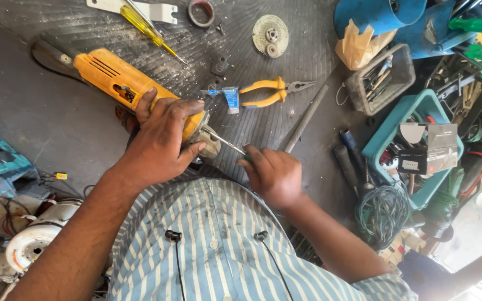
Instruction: The person repairs an angle grinder at a workbench. They tap the gear head with a hammer, pull off the gear housing by hand, then use a screwdriver to work on the grinder's head while holding the tool steady on the bench.
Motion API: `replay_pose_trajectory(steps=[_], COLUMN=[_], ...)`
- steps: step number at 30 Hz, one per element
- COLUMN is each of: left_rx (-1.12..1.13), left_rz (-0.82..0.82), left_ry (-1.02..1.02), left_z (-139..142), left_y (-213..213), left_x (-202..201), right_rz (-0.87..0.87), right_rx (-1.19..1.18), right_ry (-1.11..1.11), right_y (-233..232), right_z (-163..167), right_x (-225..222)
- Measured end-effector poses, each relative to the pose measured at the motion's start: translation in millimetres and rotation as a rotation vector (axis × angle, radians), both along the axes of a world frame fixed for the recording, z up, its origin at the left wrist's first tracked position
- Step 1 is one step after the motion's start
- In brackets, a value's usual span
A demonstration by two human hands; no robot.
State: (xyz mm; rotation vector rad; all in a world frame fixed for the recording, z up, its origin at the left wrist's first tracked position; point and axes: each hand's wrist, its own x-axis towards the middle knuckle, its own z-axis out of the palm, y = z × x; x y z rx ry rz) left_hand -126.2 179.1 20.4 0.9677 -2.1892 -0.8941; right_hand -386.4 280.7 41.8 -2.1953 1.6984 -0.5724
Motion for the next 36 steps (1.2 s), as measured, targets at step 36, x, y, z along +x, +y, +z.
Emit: replay_pose_trajectory(steps=[36], left_rx=[-0.168], left_rz=[-0.675], left_ry=[-0.496], left_z=[40.9], left_y=[-86.1], left_x=[-37.9], right_rz=[-0.409], right_rx=[-0.211], right_ry=[-0.426], right_y=[8.6], right_z=[-30.1], right_x=[60.2])
